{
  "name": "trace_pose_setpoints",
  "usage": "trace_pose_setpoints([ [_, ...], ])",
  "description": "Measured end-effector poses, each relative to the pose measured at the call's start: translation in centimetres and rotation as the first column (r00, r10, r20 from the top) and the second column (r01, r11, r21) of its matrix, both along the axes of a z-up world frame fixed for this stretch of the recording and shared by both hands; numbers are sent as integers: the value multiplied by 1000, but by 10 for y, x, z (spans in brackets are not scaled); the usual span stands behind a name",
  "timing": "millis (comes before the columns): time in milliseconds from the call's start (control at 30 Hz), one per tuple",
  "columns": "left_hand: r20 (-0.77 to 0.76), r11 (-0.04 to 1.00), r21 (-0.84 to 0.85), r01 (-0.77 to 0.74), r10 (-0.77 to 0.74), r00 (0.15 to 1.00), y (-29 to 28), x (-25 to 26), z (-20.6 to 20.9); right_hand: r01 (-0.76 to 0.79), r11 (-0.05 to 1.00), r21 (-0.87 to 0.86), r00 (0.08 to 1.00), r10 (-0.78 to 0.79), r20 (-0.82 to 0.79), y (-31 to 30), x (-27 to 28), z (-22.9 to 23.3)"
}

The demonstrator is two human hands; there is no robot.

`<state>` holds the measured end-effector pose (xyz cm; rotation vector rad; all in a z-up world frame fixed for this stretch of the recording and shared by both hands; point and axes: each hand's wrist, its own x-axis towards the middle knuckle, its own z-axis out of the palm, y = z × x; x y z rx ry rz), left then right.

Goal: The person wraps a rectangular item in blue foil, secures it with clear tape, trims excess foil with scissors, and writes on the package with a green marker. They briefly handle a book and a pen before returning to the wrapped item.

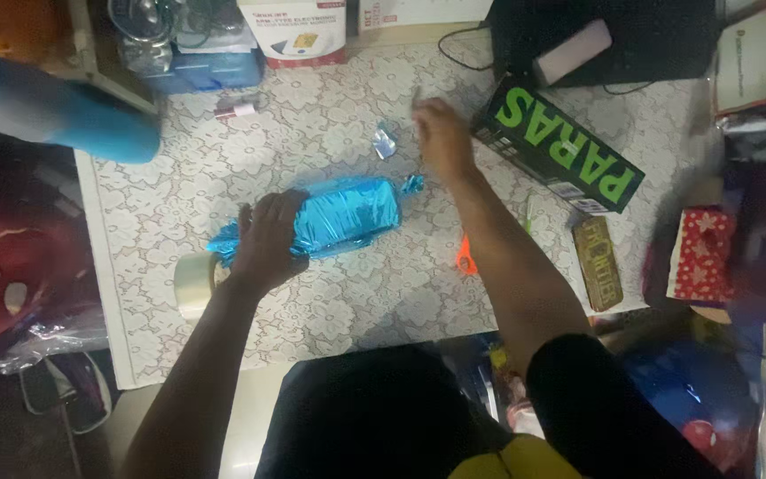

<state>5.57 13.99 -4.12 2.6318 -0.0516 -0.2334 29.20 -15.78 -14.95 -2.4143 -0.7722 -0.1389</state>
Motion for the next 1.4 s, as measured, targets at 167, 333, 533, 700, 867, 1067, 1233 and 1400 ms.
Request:
trace_pose_setpoints([
  [167, -1, 1000, -19, -7, 7, 1000, -2, 1, 0, -314, 941, 125, 943, 324, -73, 36, -20, 25],
  [333, -48, 999, -42, -27, 25, 999, -1, 0, -1, -262, 945, -198, 956, 226, -188, 7, -10, 24],
  [533, 10, 999, -32, -26, 27, 1000, -4, 0, -1, 164, 957, 239, 820, 3, -573, -25, -32, 17],
  [700, 5, 999, -43, -19, 19, 1000, -1, -1, -3, -66, 998, -15, 976, 61, -210, 3, -23, 31],
  [867, -29, 999, -35, -27, 26, 999, -2, 1, -5, -306, 939, -157, 951, 293, -102, 51, -6, 34],
  [1067, -22, 999, -31, -18, 17, 1000, 2, -1, -10, -126, 933, -337, 987, 85, -133, 45, 0, 3],
  [1233, 32, 999, 21, 47, -48, 998, 10, -2, -11, -140, 948, -287, 923, 20, -384, -81, -62, 14],
  [1400, -13, 996, 57, 67, -66, 998, 18, -3, -15, -500, 608, -617, 431, -443, -786, -173, -230, 67],
])
